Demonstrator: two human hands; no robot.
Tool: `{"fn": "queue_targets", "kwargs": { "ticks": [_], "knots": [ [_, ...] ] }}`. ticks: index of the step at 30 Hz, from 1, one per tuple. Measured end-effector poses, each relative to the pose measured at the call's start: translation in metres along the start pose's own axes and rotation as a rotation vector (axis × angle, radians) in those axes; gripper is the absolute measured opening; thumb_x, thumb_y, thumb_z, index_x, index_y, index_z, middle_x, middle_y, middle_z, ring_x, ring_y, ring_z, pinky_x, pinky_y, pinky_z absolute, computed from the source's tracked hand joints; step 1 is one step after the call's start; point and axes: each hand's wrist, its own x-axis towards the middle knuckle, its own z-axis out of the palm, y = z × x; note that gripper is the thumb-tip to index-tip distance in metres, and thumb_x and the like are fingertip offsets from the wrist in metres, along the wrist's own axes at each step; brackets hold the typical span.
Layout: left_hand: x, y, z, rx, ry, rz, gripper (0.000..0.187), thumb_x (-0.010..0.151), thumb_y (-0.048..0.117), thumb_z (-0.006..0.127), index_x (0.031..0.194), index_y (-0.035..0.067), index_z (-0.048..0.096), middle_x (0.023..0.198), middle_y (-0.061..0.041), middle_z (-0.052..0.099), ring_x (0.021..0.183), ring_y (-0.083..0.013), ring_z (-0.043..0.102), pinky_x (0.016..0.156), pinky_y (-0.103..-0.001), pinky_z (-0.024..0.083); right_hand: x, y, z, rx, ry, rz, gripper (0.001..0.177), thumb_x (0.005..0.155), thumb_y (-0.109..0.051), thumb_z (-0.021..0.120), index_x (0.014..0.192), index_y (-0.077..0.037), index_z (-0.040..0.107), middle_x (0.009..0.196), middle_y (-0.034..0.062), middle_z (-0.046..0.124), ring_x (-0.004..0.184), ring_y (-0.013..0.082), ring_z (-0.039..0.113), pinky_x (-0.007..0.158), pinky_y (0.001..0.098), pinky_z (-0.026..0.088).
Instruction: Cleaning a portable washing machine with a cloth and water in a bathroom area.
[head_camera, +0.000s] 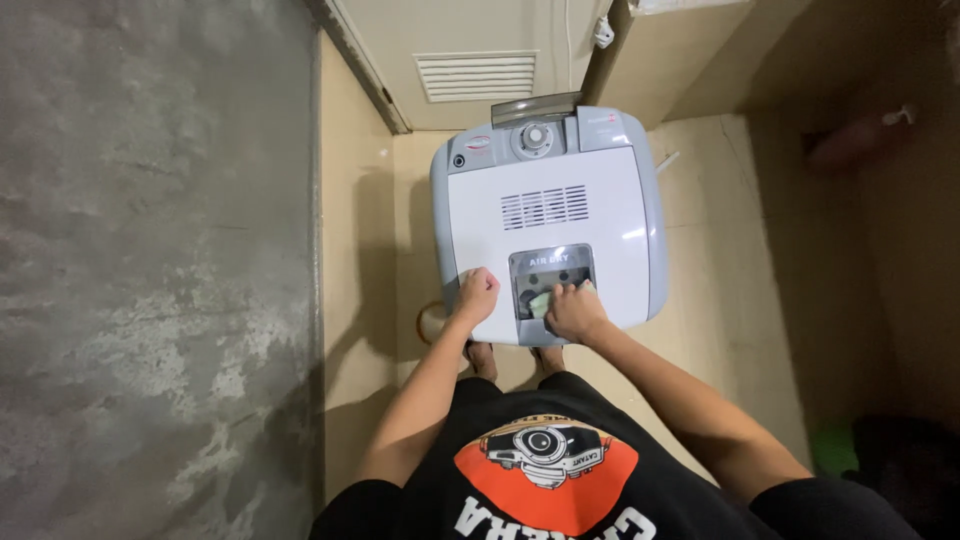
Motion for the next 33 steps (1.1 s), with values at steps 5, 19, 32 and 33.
{"fn": "queue_targets", "kwargs": {
  "ticks": [5, 19, 32, 33],
  "knots": [
    [0.002, -0.012, 0.009, -0.013, 0.033, 0.069, 0.013, 0.091, 0.019, 0.064, 0.088, 0.006, 0.061, 0.102, -0.018, 0.065, 0.099, -0.0396, 0.062, 0.086, -0.049, 0.052, 0.007, 0.031, -0.009, 0.214, -0.092, -0.051, 0.049, 0.088, -0.040, 0.057, 0.109, 0.003, 0.063, 0.095, 0.0260, 0.072, 0.089, 0.0436, 0.070, 0.092, 0.0513, 0.053],
    [-0.001, -0.006, 0.011, 0.022, 0.064, 0.042, 0.011, 0.091, 0.019, 0.064, 0.090, 0.008, 0.061, 0.106, -0.016, 0.063, 0.102, -0.0388, 0.061, 0.087, -0.049, 0.051, -0.004, 0.037, -0.020, 0.641, -0.150, -0.109, 0.029, 0.086, -0.037, 0.064, 0.104, -0.014, 0.065, 0.093, 0.0094, 0.076, 0.089, 0.0314, 0.072, 0.082, 0.0427, 0.055],
    [-0.002, -0.010, 0.011, -0.008, 0.056, 0.034, 0.008, 0.090, 0.016, 0.063, 0.089, 0.008, 0.061, 0.105, -0.017, 0.063, 0.102, -0.0382, 0.061, 0.088, -0.048, 0.050, 0.014, -0.016, -0.009, 0.811, 0.093, -0.015, 0.036, 0.078, -0.032, 0.082, 0.084, -0.004, 0.061, 0.076, 0.0134, 0.068, 0.070, 0.0315, 0.065, 0.067, 0.0420, 0.052],
    [-0.002, -0.006, 0.008, -0.008, 0.041, 0.027, 0.007, 0.090, 0.016, 0.063, 0.090, 0.008, 0.061, 0.105, -0.016, 0.063, 0.103, -0.0380, 0.061, 0.088, -0.048, 0.050, 0.014, -0.016, -0.005, 0.864, 0.136, 0.017, 0.030, 0.081, -0.026, 0.080, 0.083, -0.003, 0.061, 0.073, 0.0131, 0.067, 0.067, 0.0308, 0.063, 0.066, 0.0412, 0.052]
  ]
}}
